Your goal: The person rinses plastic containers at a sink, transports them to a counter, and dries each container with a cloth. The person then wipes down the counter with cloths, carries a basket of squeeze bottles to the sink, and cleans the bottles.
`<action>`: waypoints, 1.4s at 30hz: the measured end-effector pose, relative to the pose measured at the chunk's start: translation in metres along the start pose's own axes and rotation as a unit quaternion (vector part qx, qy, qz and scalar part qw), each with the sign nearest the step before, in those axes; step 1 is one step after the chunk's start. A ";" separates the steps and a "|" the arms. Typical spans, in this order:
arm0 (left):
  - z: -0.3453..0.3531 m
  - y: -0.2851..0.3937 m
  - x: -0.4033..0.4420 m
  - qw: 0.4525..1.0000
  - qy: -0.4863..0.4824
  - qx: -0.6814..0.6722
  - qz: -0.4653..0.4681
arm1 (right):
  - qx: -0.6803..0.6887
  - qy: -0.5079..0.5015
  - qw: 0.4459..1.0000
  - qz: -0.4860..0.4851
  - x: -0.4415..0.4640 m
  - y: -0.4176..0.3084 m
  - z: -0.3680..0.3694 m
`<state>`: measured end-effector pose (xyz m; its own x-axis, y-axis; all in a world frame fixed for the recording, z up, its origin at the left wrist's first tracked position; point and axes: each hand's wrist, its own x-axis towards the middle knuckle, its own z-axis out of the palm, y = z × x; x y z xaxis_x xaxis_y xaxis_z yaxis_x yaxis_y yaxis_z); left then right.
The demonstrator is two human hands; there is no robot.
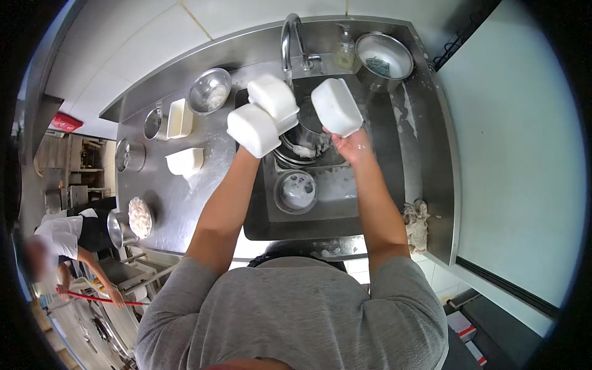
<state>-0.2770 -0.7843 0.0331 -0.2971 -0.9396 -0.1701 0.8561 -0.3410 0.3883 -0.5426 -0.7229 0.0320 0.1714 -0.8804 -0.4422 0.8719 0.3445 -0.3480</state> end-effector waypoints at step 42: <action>-0.063 0.025 -0.235 0.997 0.069 0.018 -0.021 | -0.530 0.006 0.812 -0.244 0.040 0.058 0.055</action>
<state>-0.1592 -0.5701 0.0256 -0.2697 -0.9121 -0.3088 0.8276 -0.3835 0.4099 -0.4604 -0.7562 0.0397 -0.0855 -0.9954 -0.0431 -0.0514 0.0476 -0.9975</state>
